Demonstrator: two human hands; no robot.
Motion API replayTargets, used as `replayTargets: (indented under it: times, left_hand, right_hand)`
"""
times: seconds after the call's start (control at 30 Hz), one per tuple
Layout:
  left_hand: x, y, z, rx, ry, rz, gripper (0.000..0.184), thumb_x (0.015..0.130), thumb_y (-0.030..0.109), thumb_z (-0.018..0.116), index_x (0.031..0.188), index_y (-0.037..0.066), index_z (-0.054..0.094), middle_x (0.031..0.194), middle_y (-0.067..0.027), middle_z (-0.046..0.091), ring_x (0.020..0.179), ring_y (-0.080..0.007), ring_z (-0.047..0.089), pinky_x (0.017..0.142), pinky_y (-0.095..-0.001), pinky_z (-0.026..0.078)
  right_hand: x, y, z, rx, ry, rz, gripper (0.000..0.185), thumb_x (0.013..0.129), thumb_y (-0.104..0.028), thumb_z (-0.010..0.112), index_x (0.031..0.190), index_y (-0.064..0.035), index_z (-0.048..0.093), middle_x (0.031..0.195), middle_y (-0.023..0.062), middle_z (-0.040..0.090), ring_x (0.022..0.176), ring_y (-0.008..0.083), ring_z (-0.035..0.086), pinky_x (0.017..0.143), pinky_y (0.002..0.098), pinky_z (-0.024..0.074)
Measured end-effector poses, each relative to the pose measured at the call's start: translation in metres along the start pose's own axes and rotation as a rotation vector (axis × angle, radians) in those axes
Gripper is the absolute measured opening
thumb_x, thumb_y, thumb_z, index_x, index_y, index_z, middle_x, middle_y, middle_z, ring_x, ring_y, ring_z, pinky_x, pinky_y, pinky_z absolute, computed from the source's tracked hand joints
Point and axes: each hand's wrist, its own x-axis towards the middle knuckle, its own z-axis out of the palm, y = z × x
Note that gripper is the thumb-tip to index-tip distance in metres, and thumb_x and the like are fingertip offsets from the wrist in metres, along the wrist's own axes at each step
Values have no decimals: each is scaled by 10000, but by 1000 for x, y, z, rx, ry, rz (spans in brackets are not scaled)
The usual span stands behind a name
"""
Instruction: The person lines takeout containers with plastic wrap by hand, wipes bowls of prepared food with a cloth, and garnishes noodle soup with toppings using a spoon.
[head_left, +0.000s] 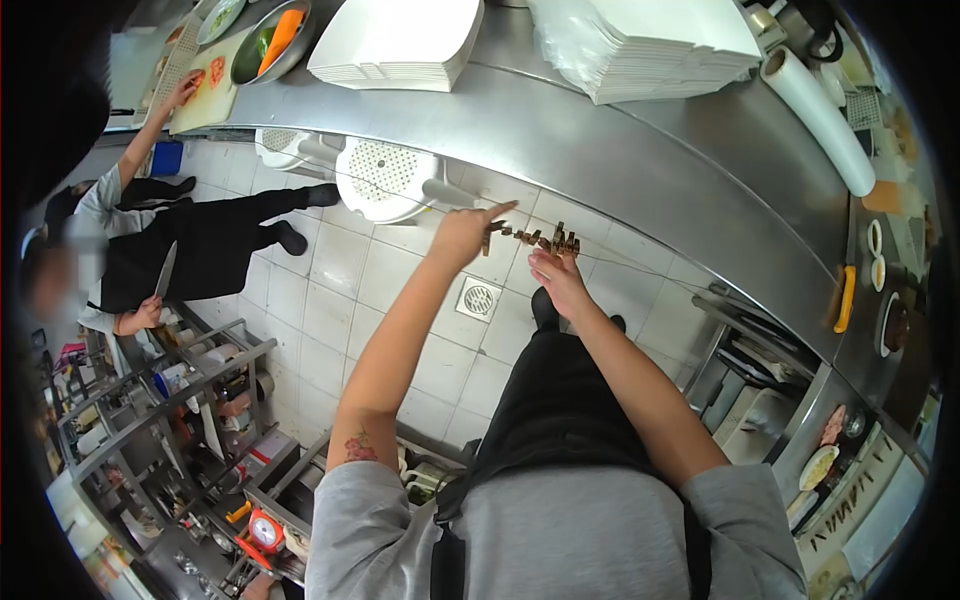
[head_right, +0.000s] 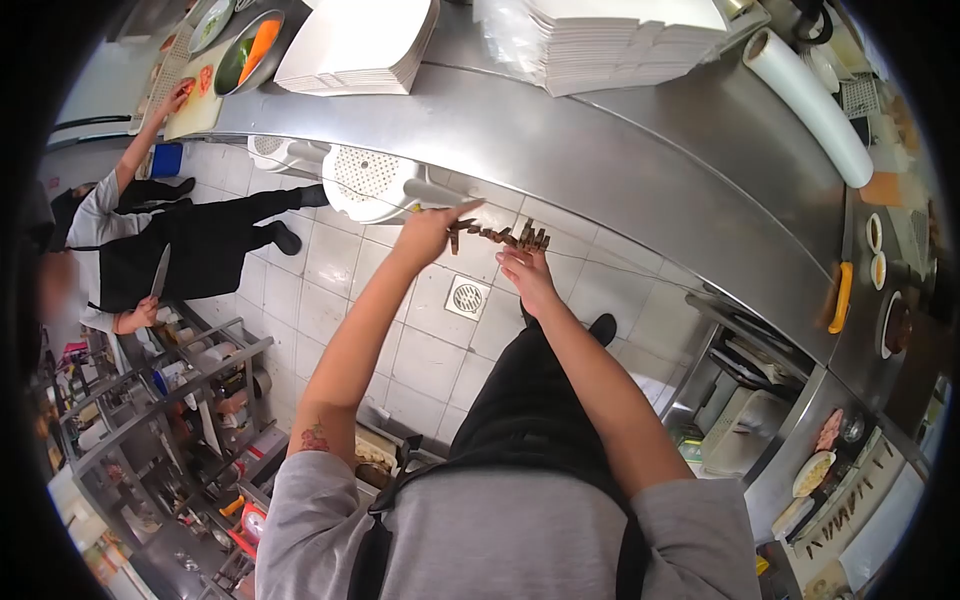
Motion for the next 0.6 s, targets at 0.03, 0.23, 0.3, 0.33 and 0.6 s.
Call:
replayTargets:
  times: [0.03, 0.23, 0.3, 0.33, 0.6]
  left_hand:
    - [2, 6, 7, 31, -8, 44, 604, 815, 57, 514, 1335, 365, 500, 883, -132, 658, 844, -283, 653, 703, -405, 510]
    - [16, 21, 19, 84, -248, 36, 567, 782, 10, 510, 1203, 375, 615, 1016, -48, 681, 1010, -238, 627, 832, -444, 469]
    - [19, 24, 11, 62, -416, -47, 556, 782, 23, 559, 1213, 372, 608, 1061, -2, 688, 1038, -221, 626, 901, -490, 420]
    - [19, 26, 8, 111, -449, -34, 507, 788, 44, 575, 1202, 334, 619, 1003, -6, 703, 903, -213, 675, 840, -434, 471]
    - [15, 31, -16, -64, -533, 14, 358, 830, 90, 553, 1163, 195, 631, 879, -47, 715, 530, -199, 663, 659, -348, 524]
  right_hand:
    - [2, 1, 2, 47, -8, -19, 274, 807, -123, 730, 1020, -129, 557, 998, -20, 622, 949, 104, 568, 829, 285, 448]
    - [-6, -3, -6, -174, -75, 73, 298, 811, -197, 740, 1065, -130, 599, 957, -24, 614, 877, 83, 551, 772, 248, 432]
    - [-20, -3, -9, -384, -50, 120, 275, 822, -244, 736, 1043, -132, 617, 956, -32, 610, 872, 71, 538, 759, 228, 424]
    - [-29, -3, -7, -341, -90, 109, 298, 862, -269, 696, 1096, -120, 588, 963, -36, 580, 886, 68, 515, 803, 252, 442]
    - [-55, -8, 3, 43, -203, 157, 282, 833, -265, 732, 991, -59, 623, 904, -16, 609, 812, 72, 531, 801, 255, 477]
